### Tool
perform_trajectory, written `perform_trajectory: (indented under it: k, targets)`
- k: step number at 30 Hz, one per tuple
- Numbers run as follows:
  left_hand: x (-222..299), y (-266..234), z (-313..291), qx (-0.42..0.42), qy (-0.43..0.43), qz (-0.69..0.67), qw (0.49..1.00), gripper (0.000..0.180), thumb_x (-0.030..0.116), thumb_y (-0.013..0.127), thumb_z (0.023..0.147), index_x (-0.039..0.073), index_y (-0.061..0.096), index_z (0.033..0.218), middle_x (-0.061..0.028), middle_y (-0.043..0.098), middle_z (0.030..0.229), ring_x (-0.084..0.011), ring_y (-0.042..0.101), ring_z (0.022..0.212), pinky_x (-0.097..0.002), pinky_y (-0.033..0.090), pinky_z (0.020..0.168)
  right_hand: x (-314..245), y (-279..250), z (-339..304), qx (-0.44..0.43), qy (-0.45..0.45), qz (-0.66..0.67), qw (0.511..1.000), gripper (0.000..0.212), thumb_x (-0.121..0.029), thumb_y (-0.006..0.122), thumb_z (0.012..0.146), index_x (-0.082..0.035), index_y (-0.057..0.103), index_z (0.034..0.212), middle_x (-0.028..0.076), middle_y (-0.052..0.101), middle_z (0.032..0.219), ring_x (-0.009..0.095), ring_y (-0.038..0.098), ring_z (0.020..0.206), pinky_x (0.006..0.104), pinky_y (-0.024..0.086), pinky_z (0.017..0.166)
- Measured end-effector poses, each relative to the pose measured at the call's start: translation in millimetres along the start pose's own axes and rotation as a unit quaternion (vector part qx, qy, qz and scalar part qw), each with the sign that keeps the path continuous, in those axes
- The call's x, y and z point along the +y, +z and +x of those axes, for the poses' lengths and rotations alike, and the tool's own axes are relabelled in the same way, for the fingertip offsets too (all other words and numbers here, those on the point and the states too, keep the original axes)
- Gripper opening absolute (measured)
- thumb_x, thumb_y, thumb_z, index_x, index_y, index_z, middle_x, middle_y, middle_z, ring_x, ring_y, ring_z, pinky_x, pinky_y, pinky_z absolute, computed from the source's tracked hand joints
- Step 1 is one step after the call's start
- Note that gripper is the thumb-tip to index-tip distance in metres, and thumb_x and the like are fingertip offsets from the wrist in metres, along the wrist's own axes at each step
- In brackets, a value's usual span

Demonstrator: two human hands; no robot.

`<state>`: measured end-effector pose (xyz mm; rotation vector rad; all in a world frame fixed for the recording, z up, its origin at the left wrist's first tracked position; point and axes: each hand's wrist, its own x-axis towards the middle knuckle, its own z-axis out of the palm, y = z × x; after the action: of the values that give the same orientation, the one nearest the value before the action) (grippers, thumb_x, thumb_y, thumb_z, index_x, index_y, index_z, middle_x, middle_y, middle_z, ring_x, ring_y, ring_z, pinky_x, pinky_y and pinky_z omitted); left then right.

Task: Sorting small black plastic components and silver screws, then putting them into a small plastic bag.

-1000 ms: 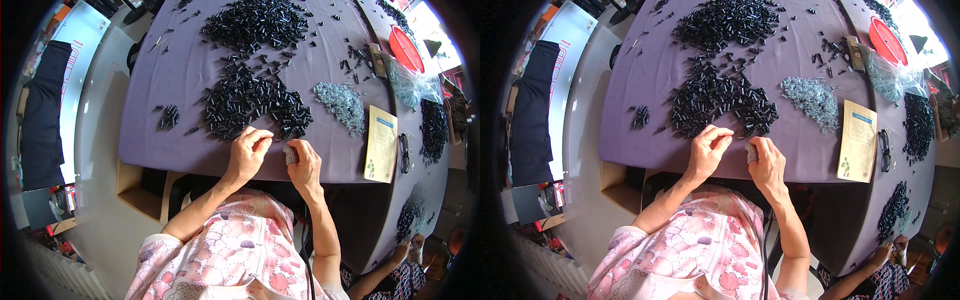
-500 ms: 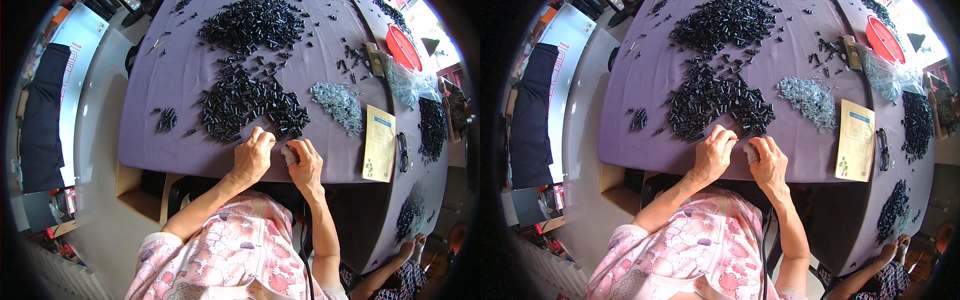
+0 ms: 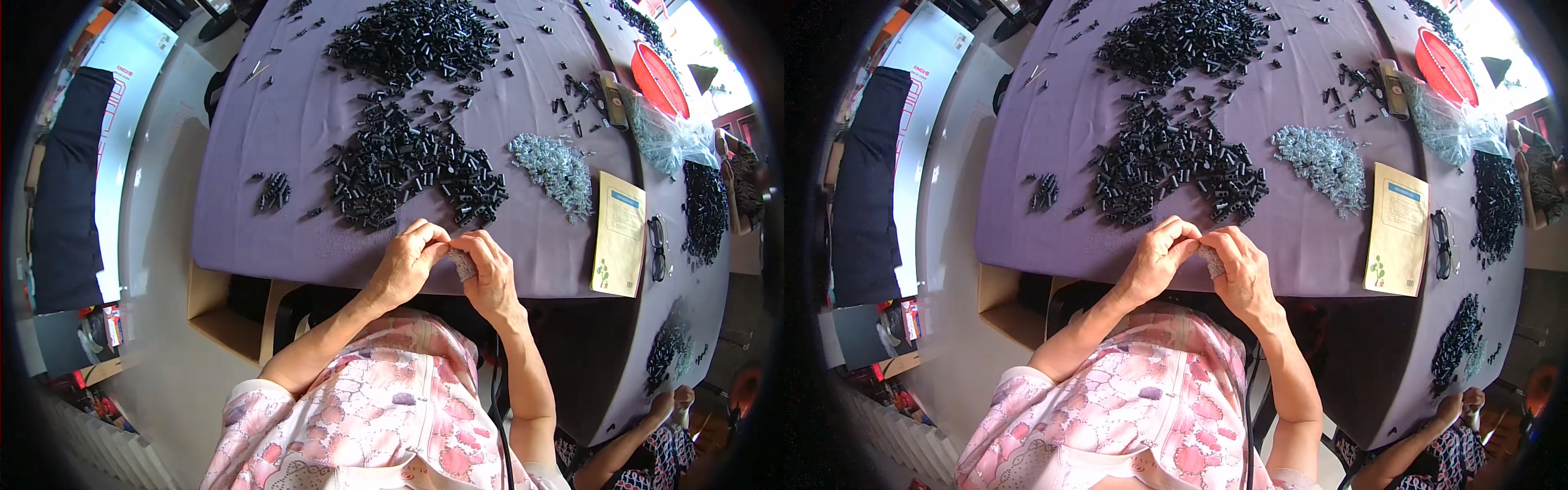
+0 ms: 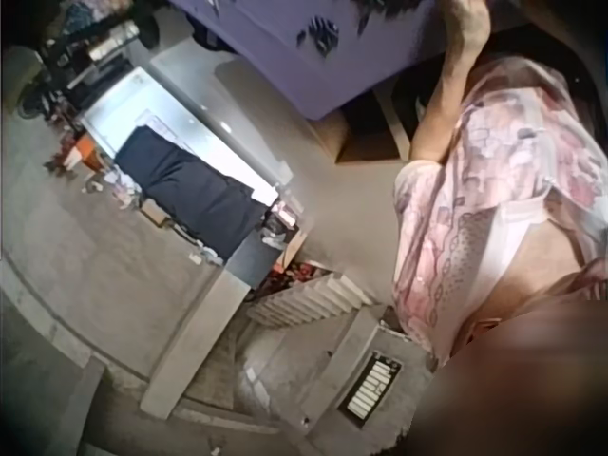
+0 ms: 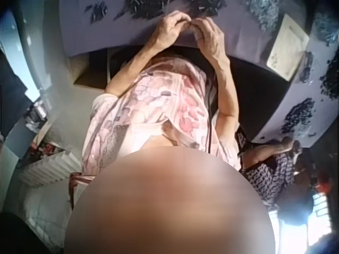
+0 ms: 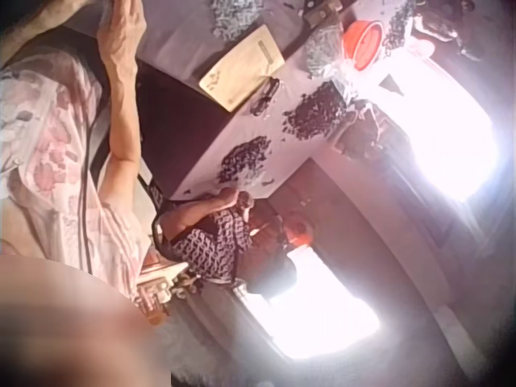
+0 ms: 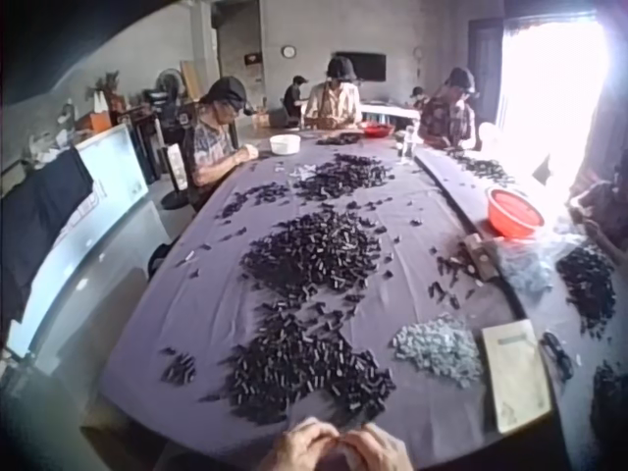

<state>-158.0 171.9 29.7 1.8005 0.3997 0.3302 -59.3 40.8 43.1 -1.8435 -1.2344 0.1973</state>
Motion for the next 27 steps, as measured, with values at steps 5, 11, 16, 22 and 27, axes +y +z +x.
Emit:
perform_trajectory:
  k: [5, 11, 16, 22, 27]
  targets:
    - [-4.8, -1.9, -1.1, -0.019, -0.139, -0.216, 0.966, 0.007, 0.007, 0.058, 0.089, 0.003, 0.061, 0.095, 0.0025, 0.055, 0.076, -0.0047, 0.050, 0.061, -0.0180, 0.040, 0.054, -3.8, 0.4, 0.7, -0.013, -0.008, -0.009, 1.000, 0.041, 0.013, 0.053, 0.057, -0.002, 0.053, 0.095, 0.013, 0.056, 0.086, 0.034, 0.058, 0.077, 0.0374, 0.049, 0.067]
    - [-10.8, 0.0, -2.4, 0.018, -0.264, -0.497, 0.826, 0.010, 0.014, 0.062, 0.088, 0.005, 0.062, 0.094, -0.0048, 0.065, 0.082, -0.0097, 0.060, 0.062, -0.0214, 0.048, 0.052, -8.4, 4.3, -10.3, 0.076, 0.051, 0.079, 0.993, 0.033, 0.013, 0.052, 0.062, 0.000, 0.052, 0.092, 0.015, 0.054, 0.081, 0.032, 0.057, 0.070, 0.0343, 0.047, 0.063]
    - [-10.4, 5.0, -5.0, 0.030, -0.286, -0.512, 0.809, 0.010, 0.013, 0.062, 0.087, 0.006, 0.062, 0.094, -0.0035, 0.065, 0.081, -0.0091, 0.059, 0.064, -0.0223, 0.048, 0.055, -17.1, 9.2, -12.3, 0.068, 0.045, 0.050, 0.995, 0.036, 0.010, 0.055, 0.060, -0.002, 0.053, 0.094, 0.014, 0.058, 0.084, 0.031, 0.059, 0.070, 0.0347, 0.050, 0.061]
    - [-8.3, 5.8, -5.7, 0.038, -0.278, -0.492, 0.824, 0.009, 0.012, 0.065, 0.085, 0.007, 0.063, 0.092, -0.0019, 0.066, 0.080, -0.0085, 0.060, 0.064, -0.0209, 0.047, 0.053, -16.4, 15.1, -12.8, 0.080, 0.048, 0.018, 0.995, 0.037, 0.010, 0.057, 0.058, -0.003, 0.054, 0.093, 0.013, 0.059, 0.084, 0.029, 0.061, 0.070, 0.0344, 0.050, 0.060]
    - [-9.3, 7.7, -7.7, 0.032, -0.262, -0.453, 0.851, 0.010, 0.012, 0.066, 0.084, 0.005, 0.063, 0.090, -0.0022, 0.065, 0.078, -0.0091, 0.057, 0.058, -0.0216, 0.047, 0.052, -21.3, 11.2, -10.4, 0.085, 0.002, 0.001, 0.996, 0.036, 0.014, 0.057, 0.056, -0.002, 0.056, 0.088, 0.011, 0.059, 0.078, 0.028, 0.062, 0.068, 0.0320, 0.051, 0.059]
